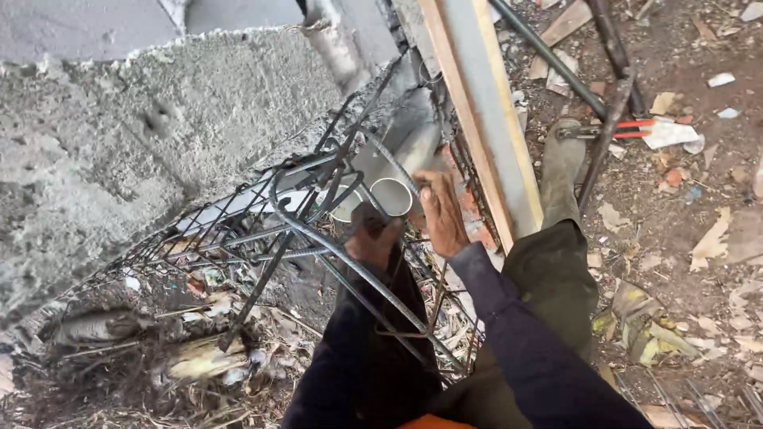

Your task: The person positions and secures white PVC pipes within a metal rebar cage against a concrete wall. They repeatedly adjust the pipes and rebar with both hands, then use a metal rod to tap and align the assembly.

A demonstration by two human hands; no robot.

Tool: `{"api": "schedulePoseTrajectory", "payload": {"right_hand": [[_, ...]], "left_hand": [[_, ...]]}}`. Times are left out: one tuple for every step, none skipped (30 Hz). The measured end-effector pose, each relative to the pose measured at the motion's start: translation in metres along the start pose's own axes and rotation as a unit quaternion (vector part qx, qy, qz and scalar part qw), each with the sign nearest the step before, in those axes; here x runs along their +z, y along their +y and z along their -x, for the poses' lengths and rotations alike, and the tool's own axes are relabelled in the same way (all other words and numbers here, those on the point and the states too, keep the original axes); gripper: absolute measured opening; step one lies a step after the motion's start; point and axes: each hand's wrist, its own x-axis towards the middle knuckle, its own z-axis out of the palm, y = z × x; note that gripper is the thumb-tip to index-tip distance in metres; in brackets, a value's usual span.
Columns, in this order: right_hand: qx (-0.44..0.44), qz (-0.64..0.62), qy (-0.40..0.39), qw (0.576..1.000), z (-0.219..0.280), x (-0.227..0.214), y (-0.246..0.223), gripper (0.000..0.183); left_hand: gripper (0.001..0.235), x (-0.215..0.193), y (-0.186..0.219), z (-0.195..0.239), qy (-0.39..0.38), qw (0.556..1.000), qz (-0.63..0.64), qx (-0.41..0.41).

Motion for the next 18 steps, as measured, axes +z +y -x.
{"api": "schedulePoseTrajectory", "payload": {"right_hand": [[0.008,-0.007,-0.024,1.000,0.001,-0.001,0.002,0.052],[0.020,-0.011,-0.042,0.999,0.003,-0.004,0.003,0.055],[0.035,-0.013,-0.041,0.998,0.004,-0.005,0.004,0.057],[0.051,-0.016,-0.042,0.998,0.005,-0.003,0.002,0.059],[0.067,-0.019,-0.043,0.997,0.006,-0.001,0.001,0.061],[0.061,-0.020,-0.040,0.997,0.005,-0.003,0.000,0.064],[0.055,-0.021,-0.038,0.998,0.005,-0.005,-0.002,0.066],[0.045,-0.024,-0.044,0.998,0.004,-0.002,-0.005,0.068],[0.038,-0.017,-0.043,0.998,0.008,0.002,-0.010,0.068],[0.026,-0.006,-0.036,0.999,0.008,0.002,-0.013,0.068],[0.014,0.004,-0.029,0.999,0.005,0.002,-0.015,0.068],[0.019,0.003,-0.031,0.999,0.009,0.002,-0.016,0.068],[0.024,0.002,-0.032,0.999,0.012,0.001,-0.018,0.068],[0.023,0.004,-0.025,0.999,0.007,0.001,-0.018,0.068],[0.028,0.006,-0.025,0.999,0.005,0.002,-0.019,0.069],[0.034,0.007,-0.026,0.999,0.005,0.003,-0.022,0.069],[0.040,0.008,-0.027,0.999,0.004,0.002,-0.024,0.069],[0.041,0.007,-0.026,0.999,0.007,0.001,-0.027,0.069]], "left_hand": [[0.061,0.010,0.002,-0.008,0.043,0.998,0.004,0.039],[0.062,0.024,0.005,-0.015,0.080,0.994,0.008,0.078],[0.062,0.035,0.007,-0.020,0.116,0.986,0.012,0.117],[0.062,0.040,0.005,-0.020,0.130,0.987,0.015,0.097],[0.061,0.043,0.003,-0.019,0.143,0.987,0.018,0.077],[0.060,0.047,0.003,-0.019,0.154,0.986,0.022,0.059],[0.060,0.050,0.004,-0.019,0.119,0.991,0.054,0.005],[0.059,0.049,0.001,-0.018,0.093,0.991,0.086,-0.053],[0.059,0.049,-0.004,-0.017,0.065,0.985,0.118,-0.109],[0.051,0.050,-0.009,-0.025,0.062,0.991,0.116,-0.039],[0.043,0.049,-0.018,-0.033,0.059,0.991,0.114,0.032],[0.034,0.046,-0.031,-0.027,0.052,0.989,0.104,0.093],[0.026,0.045,-0.042,-0.021,-0.002,0.984,0.169,0.063],[0.019,0.045,-0.048,-0.027,-0.059,0.969,0.235,0.041],[0.014,0.045,-0.049,-0.033,-0.116,0.948,0.297,0.019],[0.015,0.045,-0.046,-0.034,-0.108,0.954,0.278,0.020],[0.016,0.043,-0.040,-0.034,-0.101,0.960,0.259,0.020],[0.018,0.036,-0.034,-0.028,-0.089,0.967,0.238,0.016]]}}
